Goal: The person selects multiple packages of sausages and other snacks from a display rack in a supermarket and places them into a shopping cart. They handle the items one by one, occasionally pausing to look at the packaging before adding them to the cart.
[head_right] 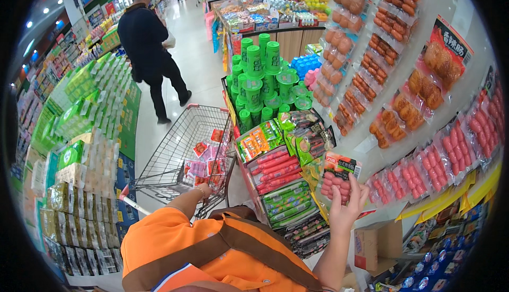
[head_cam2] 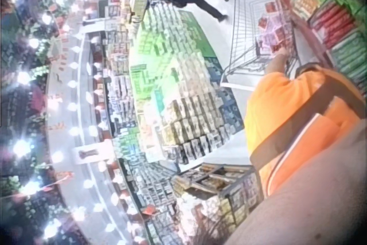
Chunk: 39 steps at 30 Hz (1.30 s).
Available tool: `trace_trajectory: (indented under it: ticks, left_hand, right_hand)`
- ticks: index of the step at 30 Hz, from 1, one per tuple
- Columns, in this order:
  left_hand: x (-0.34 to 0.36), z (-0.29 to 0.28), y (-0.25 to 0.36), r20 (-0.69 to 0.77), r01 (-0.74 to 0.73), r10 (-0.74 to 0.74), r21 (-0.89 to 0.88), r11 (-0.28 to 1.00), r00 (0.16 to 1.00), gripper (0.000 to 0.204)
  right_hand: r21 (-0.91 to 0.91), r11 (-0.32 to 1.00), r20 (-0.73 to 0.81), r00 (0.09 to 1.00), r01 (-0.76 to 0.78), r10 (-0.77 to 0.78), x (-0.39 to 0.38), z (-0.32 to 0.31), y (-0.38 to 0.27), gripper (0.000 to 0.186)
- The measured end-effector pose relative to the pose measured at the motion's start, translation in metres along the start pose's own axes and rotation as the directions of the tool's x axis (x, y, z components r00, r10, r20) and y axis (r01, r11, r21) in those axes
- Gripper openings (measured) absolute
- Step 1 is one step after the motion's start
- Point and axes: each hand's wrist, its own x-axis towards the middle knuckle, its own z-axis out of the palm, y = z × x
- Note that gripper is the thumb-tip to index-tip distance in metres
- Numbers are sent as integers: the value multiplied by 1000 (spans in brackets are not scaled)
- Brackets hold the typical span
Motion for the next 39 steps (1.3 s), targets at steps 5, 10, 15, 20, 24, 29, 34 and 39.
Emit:
trace_trajectory:
  ticks: [5, 10, 15, 20, 24, 29, 34, 39]
  left_hand:
    - [-9, -2, 3, -9, 123, -123, -57, 991, 992, 41]
    - [-17, -6, 11, -64, 128, -132, -72, 989, 989, 41]
    - [-36, -23, 15, 16, 50, -50, -27, 998, 999, 51]
    - [-72, -106, 49, 270, -160, 58, 374, 913, 961, 84]
    - [-119, -183, 141, 6, -535, 559, 302, 789, 829, 60]
    - [-230, -217, 285, -177, -935, 950, -296, 197, 257, 36]
    - [-337, -246, 395, -173, -924, 925, -125, -361, -338, 35]
    - [-419, -295, 526, -446, -728, 721, -196, -657, -531, 45]
  right_hand:
    - [297, 934, 56, 980, -198, 190, -14, -13, -17, 52]
    - [499, 835, 83, 972, -230, 219, -14, -22, -31, 55]
    - [516, 827, 34, 970, -224, 242, -1, -34, -40, 57]
    - [383, 906, -61, 974, -180, 219, 27, -72, -44, 56]
    - [525, 834, -52, 971, -171, 232, 45, -98, -63, 56]
    - [421, 890, -121, 962, -175, 246, 63, -117, -69, 55]
    - [257, 965, -208, 972, -53, 109, 87, -143, -71, 57]
    - [209, 978, -292, 954, -2, 65, 116, -214, -95, 53]
